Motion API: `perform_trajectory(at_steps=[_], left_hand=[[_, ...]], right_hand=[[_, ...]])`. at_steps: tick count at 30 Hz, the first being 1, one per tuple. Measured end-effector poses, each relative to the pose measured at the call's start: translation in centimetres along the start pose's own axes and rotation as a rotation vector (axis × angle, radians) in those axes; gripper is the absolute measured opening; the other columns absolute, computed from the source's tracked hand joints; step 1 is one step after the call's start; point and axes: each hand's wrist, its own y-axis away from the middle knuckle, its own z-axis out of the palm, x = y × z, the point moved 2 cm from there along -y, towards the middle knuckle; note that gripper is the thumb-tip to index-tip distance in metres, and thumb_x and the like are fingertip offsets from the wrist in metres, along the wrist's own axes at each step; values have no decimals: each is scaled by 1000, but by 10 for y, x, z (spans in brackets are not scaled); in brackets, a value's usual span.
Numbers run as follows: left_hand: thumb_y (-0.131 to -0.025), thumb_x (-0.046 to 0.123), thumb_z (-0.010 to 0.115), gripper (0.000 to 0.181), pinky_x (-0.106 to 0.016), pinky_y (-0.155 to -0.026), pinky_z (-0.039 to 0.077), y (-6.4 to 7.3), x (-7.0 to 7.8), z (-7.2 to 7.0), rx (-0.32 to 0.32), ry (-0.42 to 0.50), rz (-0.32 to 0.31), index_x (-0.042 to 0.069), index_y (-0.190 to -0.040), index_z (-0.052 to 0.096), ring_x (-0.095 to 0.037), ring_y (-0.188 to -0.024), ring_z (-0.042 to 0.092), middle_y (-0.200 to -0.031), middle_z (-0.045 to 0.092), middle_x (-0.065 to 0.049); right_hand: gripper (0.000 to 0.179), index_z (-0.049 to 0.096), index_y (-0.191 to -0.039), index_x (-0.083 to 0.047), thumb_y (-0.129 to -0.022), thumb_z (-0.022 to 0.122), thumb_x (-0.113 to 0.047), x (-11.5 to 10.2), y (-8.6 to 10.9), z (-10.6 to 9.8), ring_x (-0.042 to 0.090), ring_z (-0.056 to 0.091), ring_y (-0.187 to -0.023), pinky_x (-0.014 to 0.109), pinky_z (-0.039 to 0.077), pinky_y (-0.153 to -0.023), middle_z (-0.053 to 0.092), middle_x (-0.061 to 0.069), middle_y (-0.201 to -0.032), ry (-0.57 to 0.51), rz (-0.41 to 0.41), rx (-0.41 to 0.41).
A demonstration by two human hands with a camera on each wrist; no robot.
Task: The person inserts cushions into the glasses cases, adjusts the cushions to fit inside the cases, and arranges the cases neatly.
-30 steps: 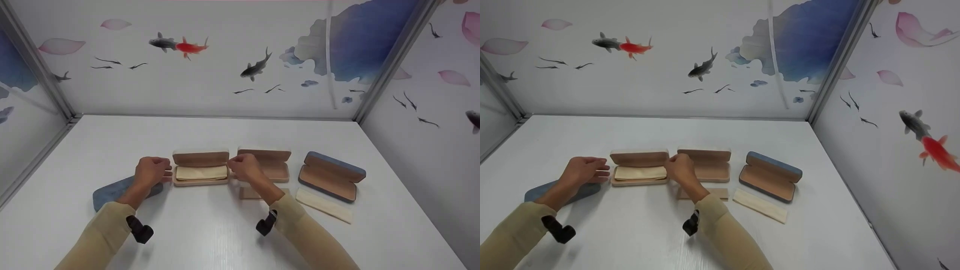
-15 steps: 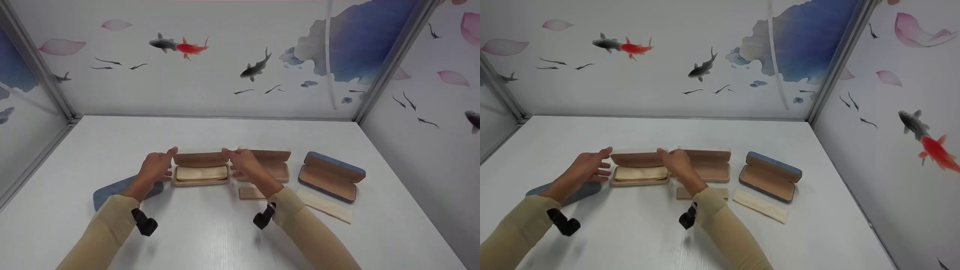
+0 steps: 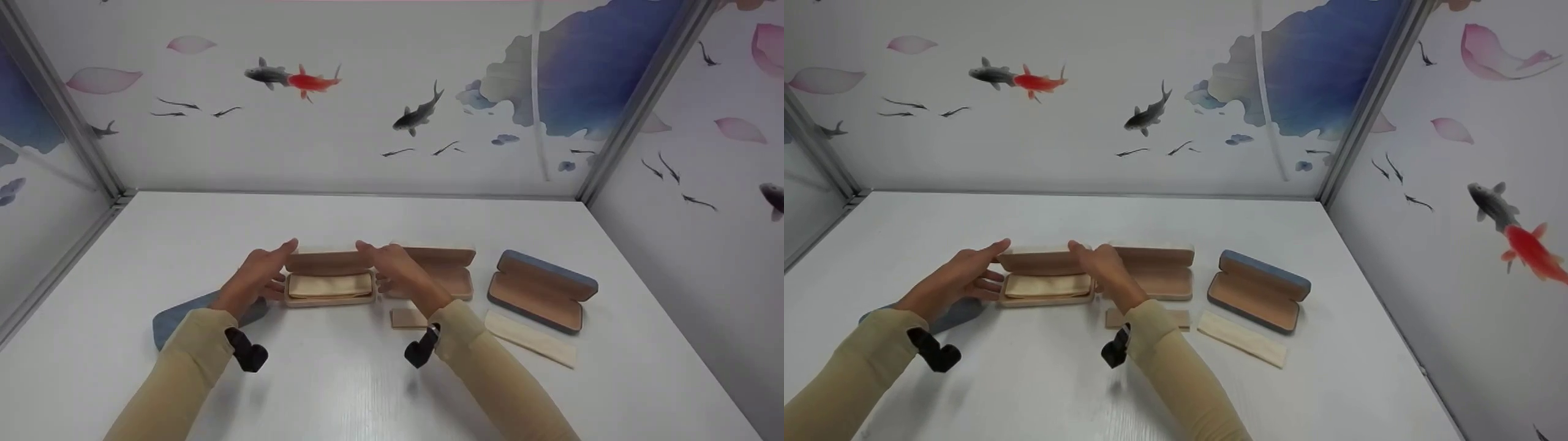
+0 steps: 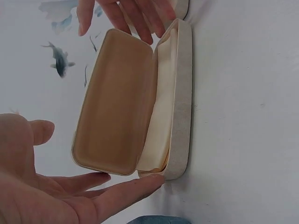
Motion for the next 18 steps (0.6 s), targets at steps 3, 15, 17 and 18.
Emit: perform_trajectory(at_steps=[3,15,17,18], left_hand=[[-100,63,39,95,-47,-108,50,-2,-1,-1,-13,11,5,-9,-155,12,-46,-133,51,-147,38,-36],[-102,51,49,84,-33,-89,61,-10,-4,-3,-4,17,-7,-12,-152,24,-37,-123,63,-143,47,-35],[-102,51,49,83,-33,-88,61,-10,-4,-4,-15,20,-9,-11,-152,25,-37,-122,63,-142,48,-34],[-102,51,49,82,-33,-88,61,-10,-4,-4,-21,24,-7,-10,-152,26,-37,-122,63,-142,48,-34]], right_hand=[[71,40,-149,-1,-100,55,-50,2,-2,0,19,40,-84,36,46,-77,49,12,-131,-29,4,-8],[87,20,-158,1,-99,57,-51,5,-6,5,36,35,-148,50,41,-116,32,19,-161,-76,26,18],[89,18,-158,1,-99,56,-52,4,-6,5,39,32,-149,52,39,-117,30,20,-162,-71,24,20],[91,15,-159,1,-99,57,-52,4,-7,5,40,32,-149,52,40,-117,29,20,-162,-75,24,23]])
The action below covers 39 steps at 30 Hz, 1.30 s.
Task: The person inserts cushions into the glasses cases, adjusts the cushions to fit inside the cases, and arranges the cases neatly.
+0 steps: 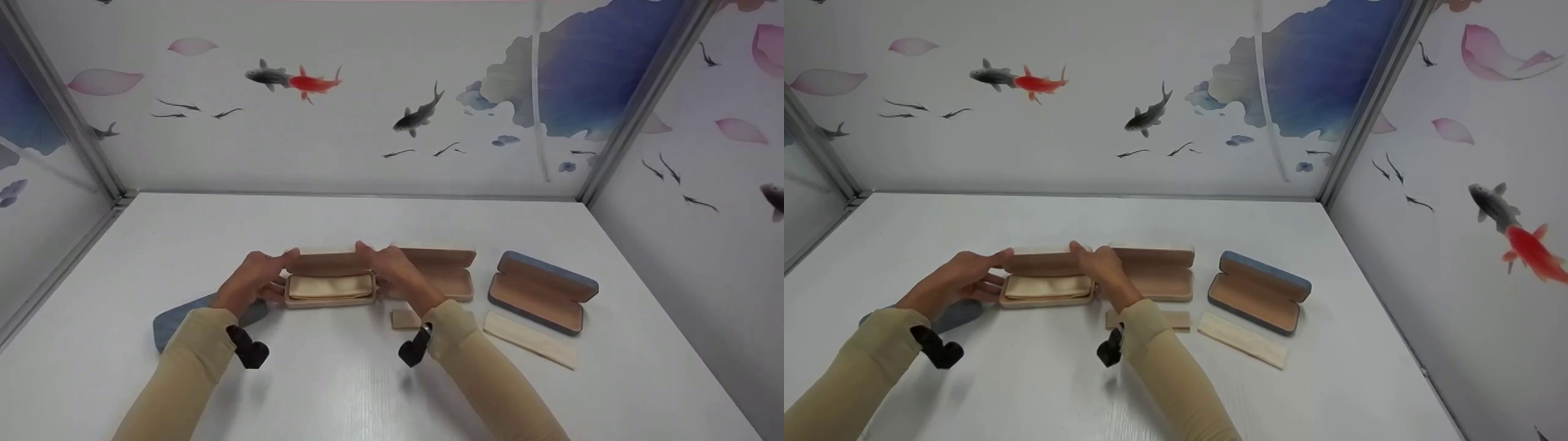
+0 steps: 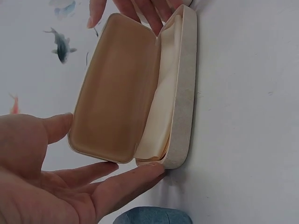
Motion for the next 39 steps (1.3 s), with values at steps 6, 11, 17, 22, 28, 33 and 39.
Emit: perform_trajectory(at_steps=[6,11,17,22,28,33,39], left_hand=[[-103,52,46,82,-35,-89,61,0,-1,0,-15,22,1,-11,-152,25,-39,-124,62,-142,47,-35],[-102,54,46,87,-34,-84,62,-1,-1,3,1,15,1,-13,-151,23,-39,-122,63,-140,48,-36],[-101,58,44,91,-33,-84,62,-2,-2,4,28,0,-4,-14,-152,21,-38,-119,65,-139,50,-36],[-101,56,45,91,-33,-83,62,-2,-1,4,47,-4,-9,-15,-152,19,-37,-118,66,-139,49,-36],[-102,53,47,88,-33,-83,62,-1,-1,4,31,-2,-17,-15,-151,21,-37,-117,66,-140,49,-36],[-103,50,46,84,-33,-84,62,1,0,4,23,-4,-14,-15,-151,22,-38,-120,64,-141,47,-37],[-105,46,45,78,-33,-83,62,1,-1,5,8,-13,7,-14,-150,25,-38,-120,64,-142,47,-37]], right_hand=[[96,2,-160,1,-99,55,-52,1,-2,0,41,36,-147,51,43,-114,20,20,-166,24,-9,33],[93,4,-160,0,-100,54,-51,3,-4,-1,21,58,-92,38,52,-86,57,10,-115,22,2,68],[89,7,-159,2,-101,53,-48,2,-5,-1,18,40,-80,38,44,-74,48,10,-116,6,-1,87],[90,6,-160,0,-100,57,-46,1,-6,0,18,34,-72,37,39,-68,46,9,-106,-17,25,97],[75,27,-151,0,-101,57,-45,2,-6,-3,14,23,-57,36,28,-62,31,-1,-70,12,40,66],[71,30,-147,1,-100,58,-45,1,-4,-5,16,31,-65,36,33,-67,42,5,-93,11,46,33],[43,44,-118,-2,-101,59,-39,-1,-3,-5,15,26,-62,37,30,-65,37,1,-79,-20,40,12]])
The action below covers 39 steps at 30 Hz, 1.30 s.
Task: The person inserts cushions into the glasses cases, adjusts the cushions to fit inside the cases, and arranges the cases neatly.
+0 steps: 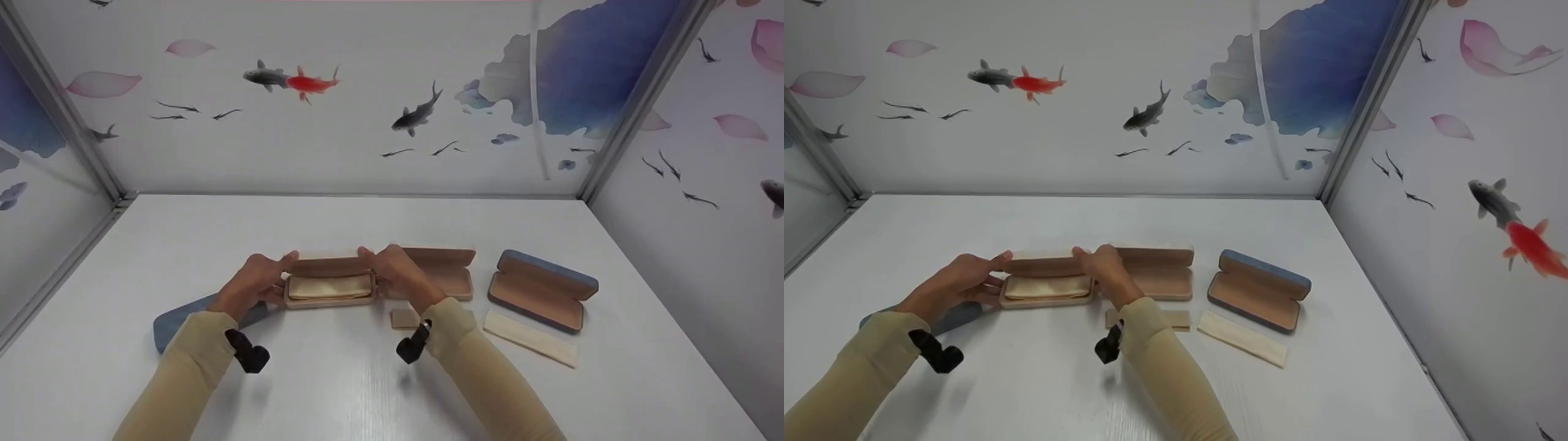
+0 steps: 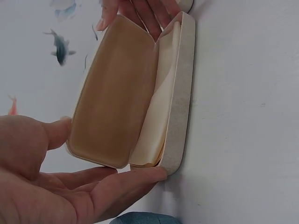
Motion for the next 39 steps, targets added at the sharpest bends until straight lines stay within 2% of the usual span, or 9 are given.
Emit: perform_trajectory(at_steps=[3,6,10,14,17,23,28,35,39], left_hand=[[-106,45,44,76,-32,-84,62,1,-1,0,-5,9,18,-15,-150,26,-38,-122,63,-141,48,-38],[-106,43,44,76,-33,-87,61,2,-3,1,-7,18,29,-16,-149,25,-40,-127,59,-143,46,-38],[-106,42,45,76,-35,-93,59,4,-4,1,-19,21,44,-16,-150,24,-41,-135,51,-148,41,-37],[-106,40,45,74,-36,-95,58,5,-5,1,-33,24,62,-16,-150,26,-41,-136,50,-149,39,-37],[-106,40,45,74,-36,-96,58,6,-7,0,-35,14,72,-17,-150,26,-41,-136,51,-149,41,-36],[-107,37,46,72,-40,-99,56,6,-10,1,-42,5,104,-16,-150,26,-41,-136,51,-150,40,-35],[-108,34,43,69,-46,-105,52,8,-10,1,-57,-21,130,-17,-151,23,-43,-139,45,-154,32,-37],[-108,32,45,65,-48,-105,51,8,-12,4,-35,-53,143,-15,-150,29,-41,-138,46,-151,38,-34],[-108,31,45,65,-50,-108,48,9,-12,5,-34,-50,141,-15,-151,26,-41,-139,43,-152,37,-34]], right_hand=[[35,47,-107,-4,-101,60,-37,0,-1,1,14,24,-62,36,31,-66,31,-1,-70,31,-11,20],[44,48,-122,0,-101,60,-36,0,-1,1,15,32,-68,34,39,-71,39,1,-78,64,-20,38],[77,23,-155,3,-100,61,-36,2,-1,1,21,51,-98,36,49,-90,54,13,-124,83,-22,57],[78,28,-154,6,-100,60,-39,3,-2,1,29,52,-131,40,45,-111,49,20,-149,187,-47,93],[72,36,-150,8,-100,61,-38,5,-2,2,30,49,-137,43,46,-112,48,21,-151,197,-62,100],[65,39,-146,9,-101,61,-32,9,0,4,30,48,-138,41,52,-105,42,22,-155,84,-60,77],[56,50,-140,7,-101,61,-32,12,4,5,33,46,-142,44,47,-112,46,21,-152,114,-75,92],[48,59,-134,3,-101,61,-31,17,5,5,32,49,-140,46,48,-111,54,20,-146,129,-93,108],[41,65,-126,2,-101,62,-29,18,5,6,26,56,-127,42,49,-107,60,17,-138,142,-101,126]])
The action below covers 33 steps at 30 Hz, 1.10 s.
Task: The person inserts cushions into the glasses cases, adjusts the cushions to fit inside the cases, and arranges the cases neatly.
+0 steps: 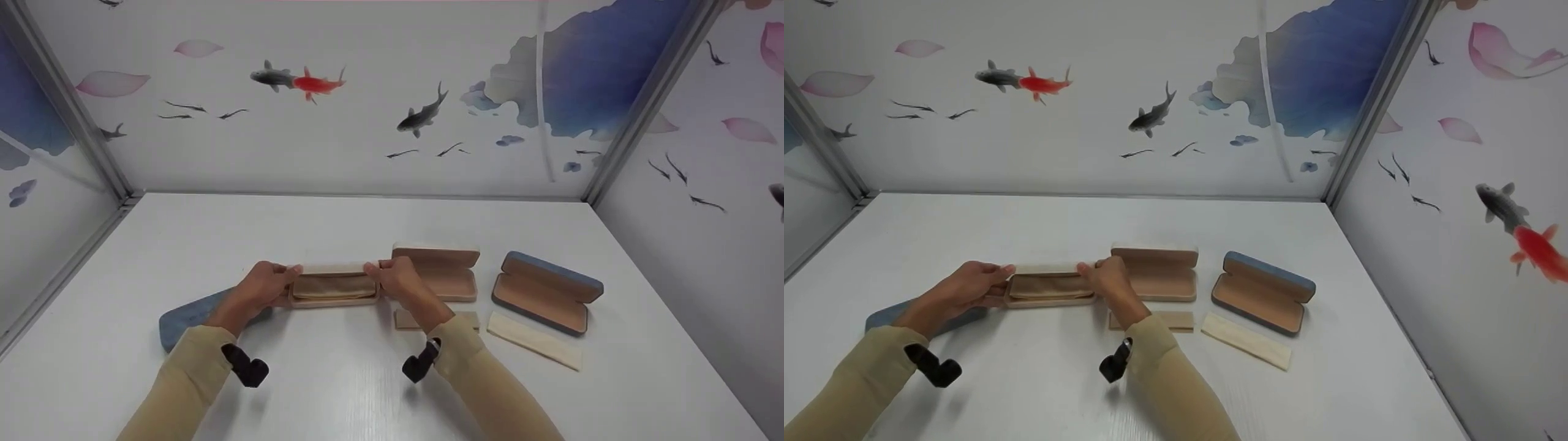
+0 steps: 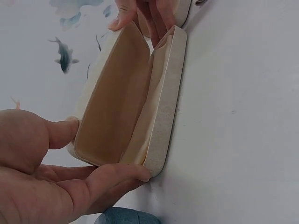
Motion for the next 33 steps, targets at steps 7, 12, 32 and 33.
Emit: perform_trajectory(at_steps=[7,12,32,33], left_hand=[[-108,32,46,66,-54,-113,42,-1,-3,0,19,-68,4,-15,-150,26,-42,-142,40,-151,40,-33],[-107,31,48,64,-56,-115,38,-1,-5,1,39,-105,18,-14,-149,31,-43,-142,41,-149,44,-32],[-103,17,56,54,-48,-102,47,-2,-8,4,67,-132,51,-17,-142,41,-39,-126,55,-138,53,-33],[-103,17,57,54,-47,-101,48,-2,-8,4,70,-133,48,-17,-142,41,-37,-124,56,-137,54,-32]], right_hand=[[39,65,-128,2,-100,63,-25,2,1,2,27,52,-135,43,46,-112,55,18,-146,-25,-5,20],[47,58,-137,3,-99,64,-25,4,3,3,30,47,-141,44,42,-116,51,18,-150,-49,7,34],[31,69,-123,2,-97,67,-16,13,10,8,12,57,-92,22,47,-73,71,14,-121,2,-115,60],[34,67,-126,2,-97,67,-15,14,11,8,12,58,-96,22,48,-74,68,16,-128,8,-123,60]])
